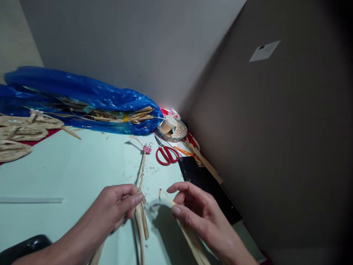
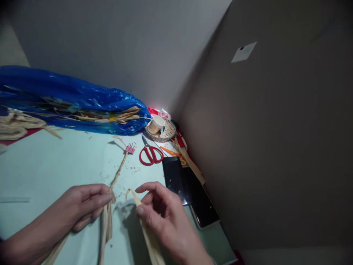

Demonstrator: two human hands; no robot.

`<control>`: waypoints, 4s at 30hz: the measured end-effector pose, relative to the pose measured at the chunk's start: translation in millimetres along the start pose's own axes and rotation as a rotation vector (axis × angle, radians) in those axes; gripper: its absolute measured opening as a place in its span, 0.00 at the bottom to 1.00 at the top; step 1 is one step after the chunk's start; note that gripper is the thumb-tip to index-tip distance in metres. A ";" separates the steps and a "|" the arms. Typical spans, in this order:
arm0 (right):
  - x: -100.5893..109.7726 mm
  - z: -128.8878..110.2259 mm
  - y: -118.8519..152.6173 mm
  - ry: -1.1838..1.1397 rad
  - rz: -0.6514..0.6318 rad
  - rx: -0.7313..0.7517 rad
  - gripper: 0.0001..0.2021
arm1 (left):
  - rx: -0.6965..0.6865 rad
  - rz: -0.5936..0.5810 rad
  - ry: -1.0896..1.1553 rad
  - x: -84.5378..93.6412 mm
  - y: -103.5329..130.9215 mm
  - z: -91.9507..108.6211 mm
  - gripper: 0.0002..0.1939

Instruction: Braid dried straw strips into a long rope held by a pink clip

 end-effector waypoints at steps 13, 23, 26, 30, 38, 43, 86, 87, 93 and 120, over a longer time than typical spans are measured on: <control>-25.9 11.5 4.7 0.160 0.063 0.223 0.09 | 0.018 -0.032 -0.062 3.7 1.3 3.2 0.21; -51.2 15.9 14.1 0.373 0.065 0.437 0.12 | 0.046 -0.021 -0.076 2.7 2.4 5.2 0.20; -55.8 23.7 15.7 0.435 0.040 0.480 0.13 | 0.052 -0.027 -0.073 4.6 0.4 1.1 0.21; -53.0 20.6 10.9 0.428 -0.064 0.504 0.15 | 0.025 -0.037 -0.088 7.9 1.6 -1.8 0.22; -31.2 1.7 -19.9 0.461 0.009 0.493 0.13 | 0.043 -0.035 -0.081 6.6 2.0 2.2 0.20; -35.9 9.2 -29.9 0.337 -0.075 0.651 0.10 | 0.067 -0.078 -0.038 7.8 3.0 -0.6 0.14; -53.4 10.5 -2.5 0.241 0.001 0.000 0.08 | 0.030 -0.062 0.004 2.1 1.7 8.9 0.17; -53.9 11.0 -1.9 0.228 0.009 -0.021 0.08 | 0.027 -0.065 -0.011 2.2 1.0 8.4 0.17; -58.5 11.6 -5.0 0.175 0.067 -0.120 0.08 | 0.024 -0.051 -0.062 4.6 -1.1 2.9 0.18; -48.8 12.2 -21.2 0.088 0.025 -0.114 0.16 | -0.020 -0.045 0.168 9.5 3.8 -4.3 0.17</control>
Point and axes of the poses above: each hand's wrist, its own y-axis away from the middle knuckle, its own x-axis out of the back of the hand, z = x × y, the point moved 1 cm from there along -y, towards the middle knuckle, and after that the axes turned 15 degrees about z, right-handed, at the moved point
